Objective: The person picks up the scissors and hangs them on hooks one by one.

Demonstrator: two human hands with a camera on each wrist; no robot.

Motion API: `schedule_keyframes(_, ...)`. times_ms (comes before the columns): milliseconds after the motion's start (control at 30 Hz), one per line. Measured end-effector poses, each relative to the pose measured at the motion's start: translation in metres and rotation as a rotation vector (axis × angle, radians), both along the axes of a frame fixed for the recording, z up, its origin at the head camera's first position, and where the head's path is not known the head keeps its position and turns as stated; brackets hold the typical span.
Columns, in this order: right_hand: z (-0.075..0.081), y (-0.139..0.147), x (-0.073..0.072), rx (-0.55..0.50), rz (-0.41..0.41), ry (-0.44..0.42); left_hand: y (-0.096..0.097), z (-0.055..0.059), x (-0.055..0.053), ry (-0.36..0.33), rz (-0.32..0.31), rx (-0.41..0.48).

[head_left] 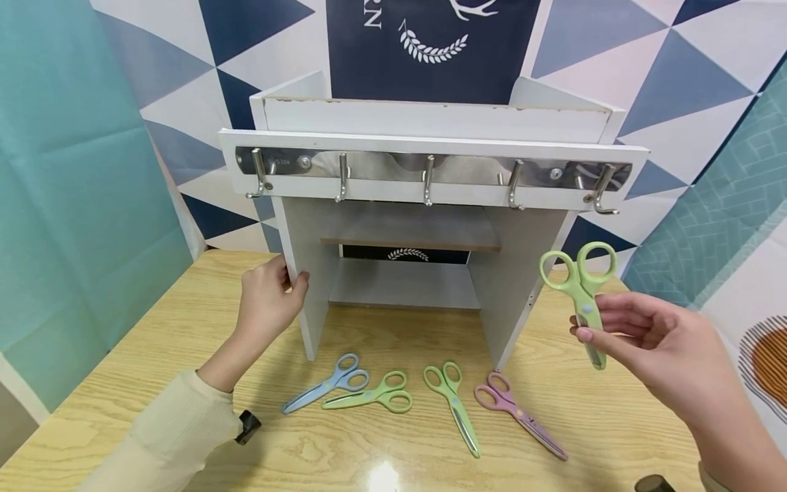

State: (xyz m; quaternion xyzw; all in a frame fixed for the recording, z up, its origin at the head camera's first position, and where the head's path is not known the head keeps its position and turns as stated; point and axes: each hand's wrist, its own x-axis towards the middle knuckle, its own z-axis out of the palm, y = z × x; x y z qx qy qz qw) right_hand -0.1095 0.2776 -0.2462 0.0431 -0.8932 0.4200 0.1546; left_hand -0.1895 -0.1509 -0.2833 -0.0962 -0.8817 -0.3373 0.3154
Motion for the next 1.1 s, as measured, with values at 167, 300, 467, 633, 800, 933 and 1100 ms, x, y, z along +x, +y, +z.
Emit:
schedule_keyframes(167,0.005,-0.003,0.002,-0.024,0.014,0.032,0.001,0.001,0.001,-0.003,-0.009,0.005)
schedule_keyframes(300,0.006,-0.002,0.002,-0.041,0.023,0.06,0.001,-0.001,0.0,-0.008,-0.016,0.012)
schedule_keyframes(467,0.008,-0.002,0.002,-0.028,0.002,0.082,0.0,-0.001,-0.001,-0.005,-0.018,0.014)
schedule_keyframes(633,0.013,-0.006,0.001,-0.033,0.004,0.09,0.0,-0.001,-0.001,-0.001,-0.004,0.012)
schedule_keyframes(800,0.018,-0.01,-0.001,-0.068,0.029,0.108,0.001,0.001,0.001,-0.009,0.002,0.005)
schedule_keyframes(933,0.02,-0.013,-0.002,-0.084,0.027,0.127,0.001,0.001,0.003,-0.021,-0.005,0.011)
schedule_keyframes(1100,0.023,-0.016,-0.005,-0.167,0.097,0.162,0.001,0.001,0.003,-0.016,-0.006,0.017)
